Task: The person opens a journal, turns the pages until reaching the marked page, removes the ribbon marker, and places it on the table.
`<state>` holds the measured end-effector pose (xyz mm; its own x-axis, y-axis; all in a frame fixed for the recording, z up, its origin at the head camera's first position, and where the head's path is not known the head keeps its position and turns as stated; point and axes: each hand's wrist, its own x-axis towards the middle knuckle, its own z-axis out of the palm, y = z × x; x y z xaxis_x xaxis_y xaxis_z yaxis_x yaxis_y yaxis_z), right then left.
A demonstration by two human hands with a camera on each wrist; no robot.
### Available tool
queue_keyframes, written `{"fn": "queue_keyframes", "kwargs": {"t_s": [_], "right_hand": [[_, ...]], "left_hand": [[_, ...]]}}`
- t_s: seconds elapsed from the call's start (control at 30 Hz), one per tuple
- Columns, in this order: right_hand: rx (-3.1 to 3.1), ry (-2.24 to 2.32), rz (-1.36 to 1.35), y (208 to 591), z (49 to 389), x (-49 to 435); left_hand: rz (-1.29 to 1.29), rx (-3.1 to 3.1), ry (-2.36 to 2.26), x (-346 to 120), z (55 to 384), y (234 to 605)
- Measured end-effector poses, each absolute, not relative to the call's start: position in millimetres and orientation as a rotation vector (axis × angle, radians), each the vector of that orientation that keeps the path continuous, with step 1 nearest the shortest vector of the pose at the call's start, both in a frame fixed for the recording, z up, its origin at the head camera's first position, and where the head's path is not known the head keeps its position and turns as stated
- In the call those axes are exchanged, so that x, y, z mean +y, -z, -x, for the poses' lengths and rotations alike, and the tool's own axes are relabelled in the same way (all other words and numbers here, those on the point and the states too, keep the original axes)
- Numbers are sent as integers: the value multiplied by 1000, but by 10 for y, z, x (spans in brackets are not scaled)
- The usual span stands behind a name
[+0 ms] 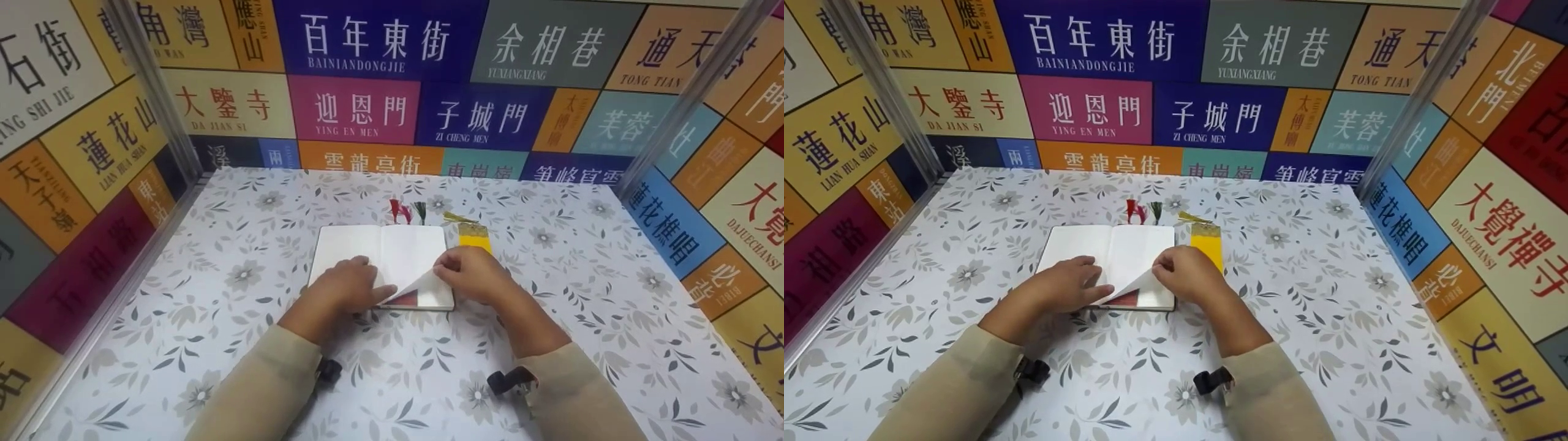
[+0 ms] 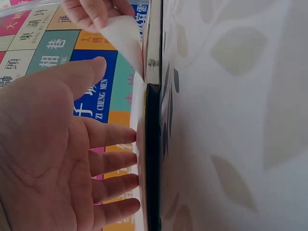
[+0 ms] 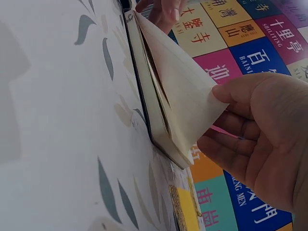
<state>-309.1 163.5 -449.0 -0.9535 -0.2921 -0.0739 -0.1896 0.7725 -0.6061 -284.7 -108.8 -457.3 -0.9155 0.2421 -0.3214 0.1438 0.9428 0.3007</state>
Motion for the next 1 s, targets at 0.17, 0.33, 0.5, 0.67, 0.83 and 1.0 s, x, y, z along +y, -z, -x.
{"fn": "queue_keyframes", "kwargs": {"t_s": [0.17, 0.33, 0.5, 0.67, 0.83, 1.0], "right_hand": [[2841, 961, 371, 4422, 3051, 1591], [2926, 957, 451, 4384, 2996, 1522], [3015, 966, 565, 4376, 2933, 1464], [3097, 918, 663, 4377, 2879, 1426], [3134, 880, 724, 4374, 2857, 1404], [3135, 896, 735, 4364, 2856, 1403]], "left_hand": [[-243, 2730, -414, -1036, 2812, 4544], [-189, 2745, -428, -989, 2789, 4551], [-158, 2791, -382, -943, 2767, 4550], [-182, 2830, -369, -926, 2776, 4587], [-170, 2840, -385, -919, 2787, 4609], [-190, 2869, -326, -910, 2802, 4613]]}}
